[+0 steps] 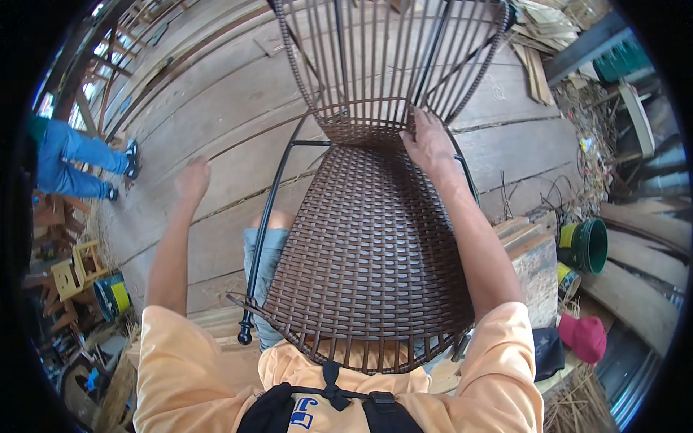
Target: Weaving the seat and back of a metal-framed chair using wicker-like strips.
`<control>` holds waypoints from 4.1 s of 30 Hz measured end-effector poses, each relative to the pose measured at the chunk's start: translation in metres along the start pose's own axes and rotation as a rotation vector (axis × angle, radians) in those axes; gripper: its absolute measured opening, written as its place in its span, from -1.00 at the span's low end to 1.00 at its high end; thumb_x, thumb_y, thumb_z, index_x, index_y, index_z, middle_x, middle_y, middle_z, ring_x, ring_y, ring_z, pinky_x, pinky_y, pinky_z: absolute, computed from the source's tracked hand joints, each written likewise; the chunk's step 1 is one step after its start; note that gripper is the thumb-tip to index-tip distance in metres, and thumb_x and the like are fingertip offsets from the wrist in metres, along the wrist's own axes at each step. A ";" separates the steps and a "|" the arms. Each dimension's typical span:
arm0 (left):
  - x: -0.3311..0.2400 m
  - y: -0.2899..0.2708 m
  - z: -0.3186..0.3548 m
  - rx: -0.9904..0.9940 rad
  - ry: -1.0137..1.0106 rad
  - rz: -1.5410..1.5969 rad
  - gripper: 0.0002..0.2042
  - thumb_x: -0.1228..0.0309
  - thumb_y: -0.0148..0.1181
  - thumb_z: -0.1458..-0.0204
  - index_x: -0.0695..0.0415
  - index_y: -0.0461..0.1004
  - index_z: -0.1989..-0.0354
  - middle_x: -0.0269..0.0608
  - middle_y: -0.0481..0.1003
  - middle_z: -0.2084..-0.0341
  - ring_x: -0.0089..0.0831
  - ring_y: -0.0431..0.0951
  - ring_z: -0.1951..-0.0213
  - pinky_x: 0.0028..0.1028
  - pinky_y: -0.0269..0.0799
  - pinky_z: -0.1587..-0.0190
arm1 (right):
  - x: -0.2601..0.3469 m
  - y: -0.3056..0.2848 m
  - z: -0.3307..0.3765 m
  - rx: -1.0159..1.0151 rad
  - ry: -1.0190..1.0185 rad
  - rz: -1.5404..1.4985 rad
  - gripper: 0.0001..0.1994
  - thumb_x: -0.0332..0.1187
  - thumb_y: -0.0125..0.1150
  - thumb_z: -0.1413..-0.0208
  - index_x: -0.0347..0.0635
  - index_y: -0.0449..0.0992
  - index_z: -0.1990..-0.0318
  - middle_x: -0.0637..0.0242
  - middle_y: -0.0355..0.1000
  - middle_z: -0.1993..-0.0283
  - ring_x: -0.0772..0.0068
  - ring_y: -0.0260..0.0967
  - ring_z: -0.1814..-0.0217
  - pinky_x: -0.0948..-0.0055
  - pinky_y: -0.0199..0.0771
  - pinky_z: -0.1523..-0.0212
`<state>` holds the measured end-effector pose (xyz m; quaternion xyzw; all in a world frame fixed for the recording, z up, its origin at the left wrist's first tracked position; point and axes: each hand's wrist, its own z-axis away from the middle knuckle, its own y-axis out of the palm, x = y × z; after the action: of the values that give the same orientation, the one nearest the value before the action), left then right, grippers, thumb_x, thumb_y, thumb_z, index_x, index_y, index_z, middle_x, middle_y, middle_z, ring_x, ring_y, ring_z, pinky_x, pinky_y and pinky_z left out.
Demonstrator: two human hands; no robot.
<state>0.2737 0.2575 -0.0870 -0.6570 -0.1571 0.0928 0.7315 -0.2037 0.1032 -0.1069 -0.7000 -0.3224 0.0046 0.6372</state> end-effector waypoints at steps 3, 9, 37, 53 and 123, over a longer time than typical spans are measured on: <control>0.042 0.002 0.003 0.004 -0.051 -0.129 -0.77 0.27 -0.13 -0.10 0.13 0.42 0.28 0.03 0.49 0.30 -0.02 0.52 0.24 -0.08 0.43 0.25 | 0.015 0.009 0.002 -0.111 0.068 -0.073 -0.46 -0.44 0.08 0.02 -0.33 0.15 -0.16 -0.11 0.30 -0.01 -0.08 0.21 -0.12 0.18 0.20 -0.17; 0.048 -0.017 0.004 0.201 -0.147 -0.240 -0.76 0.27 0.00 -0.06 0.11 0.43 0.18 0.00 0.46 0.22 -0.07 0.49 0.14 -0.09 0.42 0.19 | 0.017 0.007 0.004 -0.082 0.113 -0.147 -0.59 -0.41 0.01 -0.10 -0.33 0.24 -0.12 -0.02 0.33 -0.04 0.05 0.26 -0.13 0.25 0.24 -0.17; -0.218 -0.065 -0.028 0.228 0.687 0.639 -0.64 0.22 -0.01 -0.10 0.22 0.39 0.63 -0.14 0.48 0.47 -0.24 0.49 0.35 -0.28 0.34 0.26 | -0.054 0.021 0.020 -0.074 0.832 -1.323 -0.68 -0.24 0.10 -0.14 -0.15 0.41 -0.01 0.40 0.47 0.24 0.52 0.43 0.31 0.53 0.43 0.48; -0.204 0.005 -0.048 0.212 0.374 0.641 -0.58 0.10 0.03 -0.04 0.26 0.37 0.63 0.07 0.35 0.63 -0.01 0.36 0.53 -0.24 0.27 0.43 | -0.013 -0.006 -0.004 -0.551 0.169 -0.153 -0.81 -0.38 0.12 -0.04 -0.21 0.46 0.18 0.14 0.42 0.18 0.11 0.36 0.11 0.28 0.39 0.10; -0.390 -0.006 -0.024 -0.352 0.942 0.304 -0.65 0.51 0.02 0.11 0.13 0.44 0.08 -0.15 0.44 0.15 -0.10 0.40 0.11 -0.23 0.35 0.03 | -0.095 0.089 -0.031 0.238 0.156 0.436 -0.88 -0.34 0.13 0.08 -0.09 0.58 0.52 0.20 0.49 0.46 0.27 0.49 0.33 0.34 0.44 0.38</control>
<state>-0.0820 0.1010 -0.1254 -0.7560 0.2726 -0.1354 0.5795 -0.2264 0.0342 -0.2190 -0.6713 -0.1111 0.1258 0.7220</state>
